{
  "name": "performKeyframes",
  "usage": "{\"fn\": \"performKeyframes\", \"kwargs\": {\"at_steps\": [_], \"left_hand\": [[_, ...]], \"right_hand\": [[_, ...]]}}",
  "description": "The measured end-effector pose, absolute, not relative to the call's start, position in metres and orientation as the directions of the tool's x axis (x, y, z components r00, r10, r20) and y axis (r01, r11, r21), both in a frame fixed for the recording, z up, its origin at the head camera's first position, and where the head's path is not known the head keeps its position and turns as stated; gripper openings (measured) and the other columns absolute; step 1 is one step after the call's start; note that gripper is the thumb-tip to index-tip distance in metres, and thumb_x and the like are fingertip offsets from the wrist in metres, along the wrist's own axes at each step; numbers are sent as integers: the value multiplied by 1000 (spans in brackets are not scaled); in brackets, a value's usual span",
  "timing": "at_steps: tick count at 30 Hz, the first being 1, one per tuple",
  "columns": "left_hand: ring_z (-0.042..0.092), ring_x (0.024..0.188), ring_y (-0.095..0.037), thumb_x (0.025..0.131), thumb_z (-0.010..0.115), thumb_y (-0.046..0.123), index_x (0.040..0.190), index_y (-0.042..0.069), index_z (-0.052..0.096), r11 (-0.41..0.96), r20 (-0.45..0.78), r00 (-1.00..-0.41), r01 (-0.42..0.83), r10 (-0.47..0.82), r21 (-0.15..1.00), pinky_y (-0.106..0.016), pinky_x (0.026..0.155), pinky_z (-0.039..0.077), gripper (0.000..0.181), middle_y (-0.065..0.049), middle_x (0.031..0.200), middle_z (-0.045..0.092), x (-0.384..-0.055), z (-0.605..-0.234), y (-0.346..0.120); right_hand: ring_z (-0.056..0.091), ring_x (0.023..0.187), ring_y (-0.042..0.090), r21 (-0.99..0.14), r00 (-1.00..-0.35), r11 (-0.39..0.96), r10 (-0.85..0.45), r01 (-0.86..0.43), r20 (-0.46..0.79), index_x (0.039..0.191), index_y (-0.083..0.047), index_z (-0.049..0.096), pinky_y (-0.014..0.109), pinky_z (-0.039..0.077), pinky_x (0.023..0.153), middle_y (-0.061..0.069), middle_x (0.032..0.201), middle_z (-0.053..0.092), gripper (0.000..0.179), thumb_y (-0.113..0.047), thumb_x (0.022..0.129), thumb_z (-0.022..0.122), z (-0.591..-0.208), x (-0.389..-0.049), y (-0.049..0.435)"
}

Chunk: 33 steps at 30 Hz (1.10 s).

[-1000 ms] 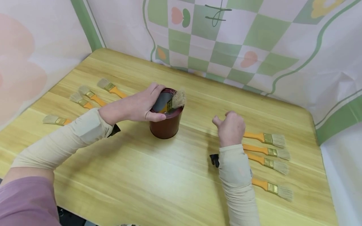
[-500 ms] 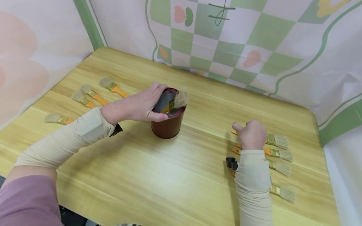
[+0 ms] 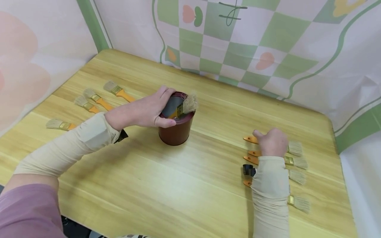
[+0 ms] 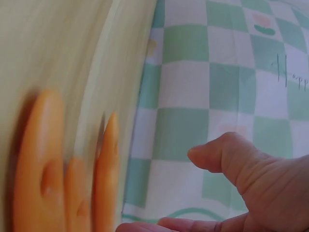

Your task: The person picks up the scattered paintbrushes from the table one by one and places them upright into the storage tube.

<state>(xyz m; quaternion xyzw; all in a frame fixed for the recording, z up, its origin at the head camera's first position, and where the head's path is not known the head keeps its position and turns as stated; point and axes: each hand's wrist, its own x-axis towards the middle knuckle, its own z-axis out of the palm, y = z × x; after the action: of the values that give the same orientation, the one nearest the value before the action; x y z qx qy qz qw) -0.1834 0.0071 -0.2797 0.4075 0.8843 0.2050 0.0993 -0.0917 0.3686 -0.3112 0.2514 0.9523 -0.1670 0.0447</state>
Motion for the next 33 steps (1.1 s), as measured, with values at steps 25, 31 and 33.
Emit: {"fn": "performKeyframes", "kwargs": {"at_steps": [25,31,33], "left_hand": [[50,91,-22,85,60,58,144,-3,24,577,6,-649,681,761,451,-31,83,45,92,-16,124,36,-183,-280,7],[52,89,-22,84,60,58,146,-3,20,591,-15,-662,659,750,465,-31,81,46,95,-16,127,33,-182,-279,5],[52,89,-22,84,61,57,146,-4,20,593,-14,-664,658,748,465,-31,81,46,96,-17,128,33,-182,-279,4]], "right_hand": [[51,59,24,-44,-775,801,561,597,-292,56,-4,48,32,42,52,12,59,53,59,-50,94,43,-317,-93,408],[56,103,50,88,-723,808,564,582,-400,103,18,55,55,48,83,40,116,53,74,-51,98,32,-313,-106,410],[53,109,52,94,-718,809,562,580,-412,110,19,54,57,47,87,42,122,49,73,-50,98,32,-312,-109,411]]}}
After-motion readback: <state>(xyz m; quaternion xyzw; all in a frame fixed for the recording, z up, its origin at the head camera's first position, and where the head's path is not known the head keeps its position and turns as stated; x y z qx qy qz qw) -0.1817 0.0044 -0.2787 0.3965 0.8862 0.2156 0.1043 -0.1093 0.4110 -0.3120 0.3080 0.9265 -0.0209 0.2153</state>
